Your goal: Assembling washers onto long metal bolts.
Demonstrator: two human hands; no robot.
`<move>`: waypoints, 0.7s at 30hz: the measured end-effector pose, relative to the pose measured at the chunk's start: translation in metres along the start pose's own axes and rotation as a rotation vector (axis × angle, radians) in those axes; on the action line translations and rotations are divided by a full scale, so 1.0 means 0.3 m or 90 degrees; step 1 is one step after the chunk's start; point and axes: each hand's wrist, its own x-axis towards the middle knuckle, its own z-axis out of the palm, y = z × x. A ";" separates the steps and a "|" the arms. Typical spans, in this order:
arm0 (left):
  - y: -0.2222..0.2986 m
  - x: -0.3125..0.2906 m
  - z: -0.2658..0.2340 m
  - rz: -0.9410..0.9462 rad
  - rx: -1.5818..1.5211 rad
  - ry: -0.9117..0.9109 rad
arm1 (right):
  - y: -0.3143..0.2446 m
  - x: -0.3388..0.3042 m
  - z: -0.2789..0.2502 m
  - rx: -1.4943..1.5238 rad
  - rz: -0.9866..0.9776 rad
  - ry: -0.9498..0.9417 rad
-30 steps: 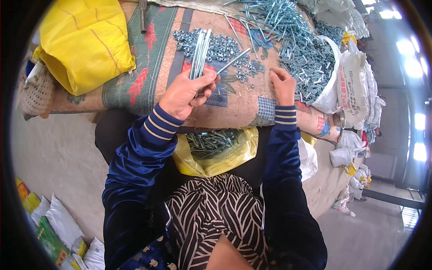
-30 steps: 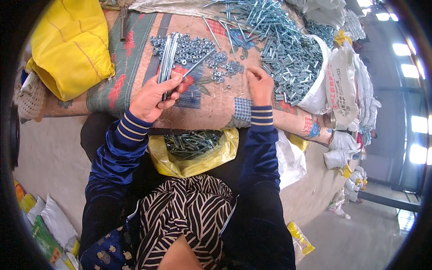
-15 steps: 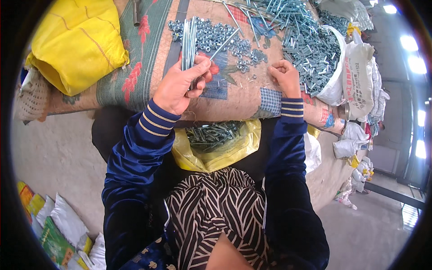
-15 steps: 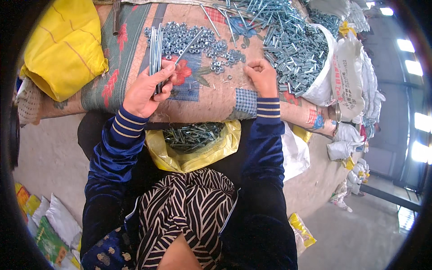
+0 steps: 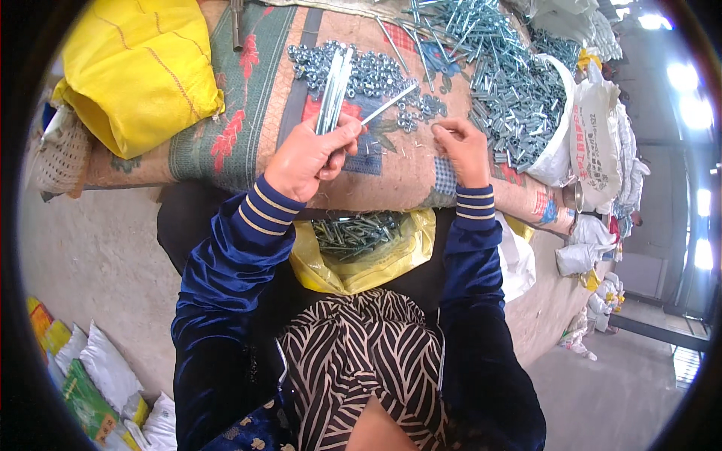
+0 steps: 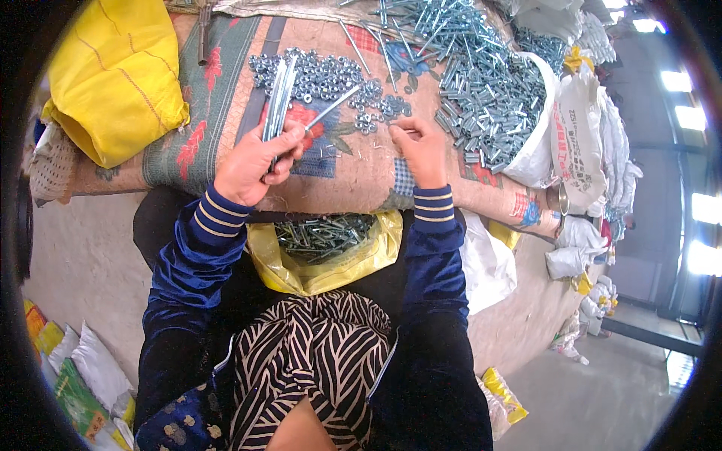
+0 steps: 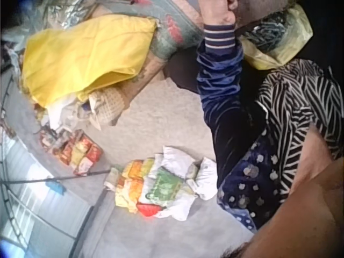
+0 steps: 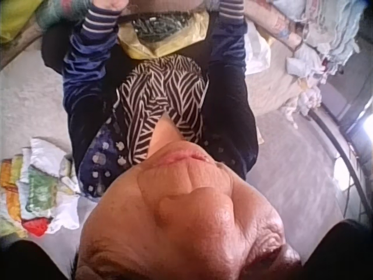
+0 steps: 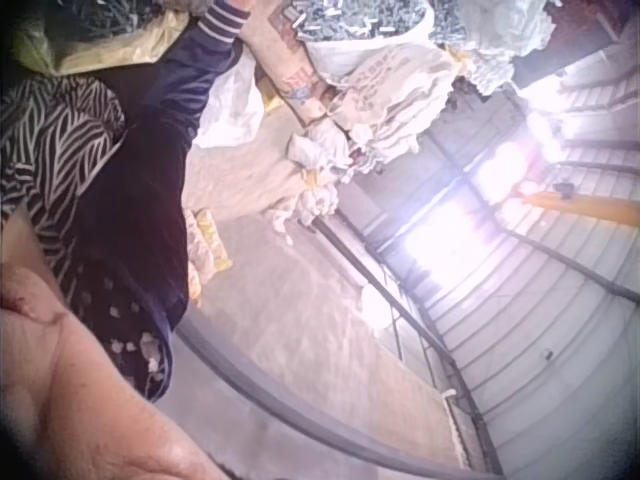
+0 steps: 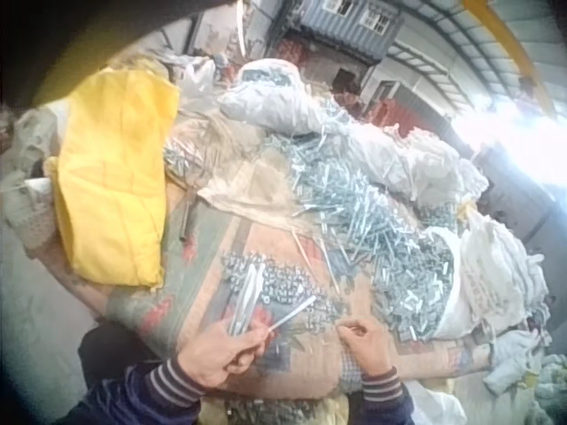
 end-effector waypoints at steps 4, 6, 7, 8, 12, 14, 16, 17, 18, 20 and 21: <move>-0.012 0.000 0.010 -0.031 0.029 -0.038 | -0.088 -0.005 0.030 0.219 -0.041 0.028; -0.013 -0.003 0.020 -0.028 0.037 -0.036 | -0.131 -0.012 0.052 0.232 -0.062 0.026; -0.013 -0.005 0.020 -0.028 0.035 -0.035 | -0.149 -0.015 0.063 0.247 -0.083 0.025; -0.013 -0.007 0.020 -0.041 0.036 -0.048 | -0.156 -0.018 0.071 0.261 -0.104 0.023; -0.016 0.000 0.018 -0.048 0.040 -0.063 | -0.169 -0.035 0.089 0.344 -0.087 0.005; -0.023 0.006 0.022 -0.044 0.037 -0.059 | -0.180 -0.052 0.101 0.393 -0.071 0.001; -0.031 0.008 0.026 -0.041 0.036 -0.052 | -0.179 -0.065 0.124 0.339 -0.101 0.034; -0.034 0.008 0.029 -0.047 0.029 -0.053 | -0.180 -0.071 0.135 0.284 -0.131 0.067; -0.039 0.006 0.030 -0.053 0.022 -0.053 | -0.186 -0.080 0.148 0.285 -0.131 0.066; -0.050 0.016 0.022 -0.062 -0.020 -0.069 | -0.210 -0.090 0.170 -0.209 -0.465 0.240; -0.057 0.020 0.022 -0.074 -0.062 -0.089 | -0.215 -0.084 0.174 -0.267 -0.573 0.260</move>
